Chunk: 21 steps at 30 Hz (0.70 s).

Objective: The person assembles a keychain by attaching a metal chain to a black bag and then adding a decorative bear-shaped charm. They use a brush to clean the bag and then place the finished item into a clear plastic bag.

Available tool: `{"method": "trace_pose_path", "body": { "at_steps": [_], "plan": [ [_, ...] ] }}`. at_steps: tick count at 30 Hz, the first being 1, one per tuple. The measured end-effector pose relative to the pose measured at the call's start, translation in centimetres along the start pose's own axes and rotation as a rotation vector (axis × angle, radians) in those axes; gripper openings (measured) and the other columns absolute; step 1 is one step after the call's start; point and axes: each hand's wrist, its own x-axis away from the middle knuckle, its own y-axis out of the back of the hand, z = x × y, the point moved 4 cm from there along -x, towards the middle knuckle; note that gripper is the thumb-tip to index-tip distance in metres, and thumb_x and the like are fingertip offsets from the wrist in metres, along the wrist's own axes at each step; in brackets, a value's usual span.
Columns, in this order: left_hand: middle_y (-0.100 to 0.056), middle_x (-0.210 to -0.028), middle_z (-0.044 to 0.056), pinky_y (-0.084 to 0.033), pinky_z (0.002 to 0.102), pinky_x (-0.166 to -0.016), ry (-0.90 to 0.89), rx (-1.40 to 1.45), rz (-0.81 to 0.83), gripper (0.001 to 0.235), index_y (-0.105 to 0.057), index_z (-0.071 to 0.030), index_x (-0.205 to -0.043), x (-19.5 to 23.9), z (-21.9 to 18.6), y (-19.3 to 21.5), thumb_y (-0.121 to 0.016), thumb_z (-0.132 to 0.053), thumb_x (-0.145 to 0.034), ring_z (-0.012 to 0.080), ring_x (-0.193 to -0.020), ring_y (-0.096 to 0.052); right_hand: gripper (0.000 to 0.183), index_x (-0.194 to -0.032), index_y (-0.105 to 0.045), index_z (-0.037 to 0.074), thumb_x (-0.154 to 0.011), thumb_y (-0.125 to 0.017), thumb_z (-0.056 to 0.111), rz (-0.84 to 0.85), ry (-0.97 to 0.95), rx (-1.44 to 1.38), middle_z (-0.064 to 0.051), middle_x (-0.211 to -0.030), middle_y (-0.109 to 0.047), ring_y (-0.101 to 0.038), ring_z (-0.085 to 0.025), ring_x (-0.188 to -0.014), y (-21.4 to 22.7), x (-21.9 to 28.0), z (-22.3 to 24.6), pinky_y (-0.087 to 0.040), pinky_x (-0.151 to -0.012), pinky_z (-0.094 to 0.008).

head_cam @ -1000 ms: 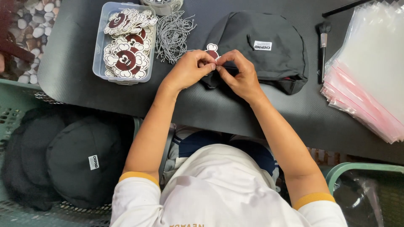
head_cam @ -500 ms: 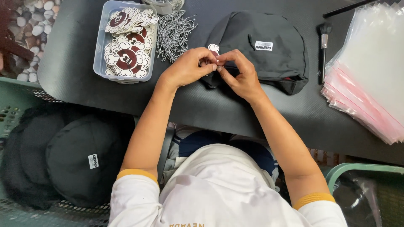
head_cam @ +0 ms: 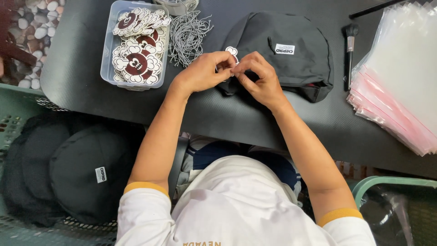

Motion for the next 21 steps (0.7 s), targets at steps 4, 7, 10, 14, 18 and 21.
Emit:
{"method": "trace_pose_path", "body": {
  "at_steps": [4, 7, 10, 14, 18, 21],
  "plan": [
    [-0.067, -0.079, 0.003, -0.054, 0.033, -0.068, -0.029, -0.002, -0.058, 0.007, -0.068, -0.014, -0.096, 0.1, -0.4, -0.2, -0.069, -0.019, -0.092, 0.0162, -0.074, -0.066, 0.013, -0.106, -0.075, 0.002, -0.095, -0.077, -0.004, -0.031, -0.022, 0.007, -0.011, -0.094, -0.065, -0.068, -0.027, -0.091, 0.4, -0.1, 0.3, -0.053, -0.087, -0.041],
    [-0.065, -0.077, 0.004, -0.054, 0.033, -0.065, -0.043, 0.007, -0.096, 0.006, -0.067, -0.012, -0.094, 0.3, -0.4, -0.4, -0.068, -0.017, -0.092, 0.016, -0.071, -0.065, 0.012, -0.105, -0.076, 0.003, -0.095, -0.077, -0.004, -0.051, -0.05, 0.004, -0.011, -0.094, -0.068, -0.069, -0.028, -0.091, 0.6, 0.0, 0.3, -0.053, -0.087, -0.04],
    [-0.064, -0.074, 0.005, -0.054, 0.033, -0.063, -0.053, -0.003, -0.13, 0.007, -0.067, -0.011, -0.092, 0.3, -0.3, -0.6, -0.069, -0.017, -0.093, 0.0163, -0.068, -0.065, 0.011, -0.105, -0.075, 0.002, -0.096, -0.078, -0.002, -0.057, -0.07, 0.0, -0.011, -0.093, -0.07, -0.071, -0.028, -0.092, 0.6, 0.1, 0.3, -0.052, -0.093, -0.042],
    [-0.064, -0.074, 0.005, -0.054, 0.033, -0.062, -0.06, -0.01, -0.158, 0.009, -0.067, -0.009, -0.092, 0.1, -0.2, -0.7, -0.068, -0.017, -0.094, 0.0159, -0.068, -0.065, 0.007, -0.104, -0.075, 0.002, -0.098, -0.077, 0.001, -0.073, -0.098, -0.001, -0.01, -0.091, -0.073, -0.073, -0.027, -0.09, 0.4, 0.2, 0.0, -0.051, -0.101, -0.044],
    [-0.067, -0.078, 0.009, -0.055, 0.036, -0.065, -0.063, -0.022, -0.151, 0.006, -0.066, -0.007, -0.095, 0.5, -1.5, -0.4, -0.064, -0.013, -0.095, 0.0204, -0.072, -0.068, 0.007, -0.104, -0.075, 0.002, -0.098, -0.077, 0.002, -0.097, -0.137, -0.007, -0.01, -0.09, -0.075, -0.074, -0.026, -0.09, 0.4, 0.7, -0.8, -0.051, -0.103, -0.044],
    [-0.069, -0.08, 0.012, -0.056, 0.04, -0.067, -0.076, -0.035, -0.139, 0.006, -0.065, -0.007, -0.098, 0.6, -1.9, -0.4, -0.062, -0.012, -0.097, 0.0267, -0.074, -0.07, 0.01, -0.109, -0.073, 0.001, -0.099, -0.075, 0.001, -0.119, -0.194, -0.048, -0.007, -0.087, -0.076, -0.075, -0.02, -0.088, 0.3, 1.0, -1.1, -0.05, -0.106, -0.043]
  ]
}}
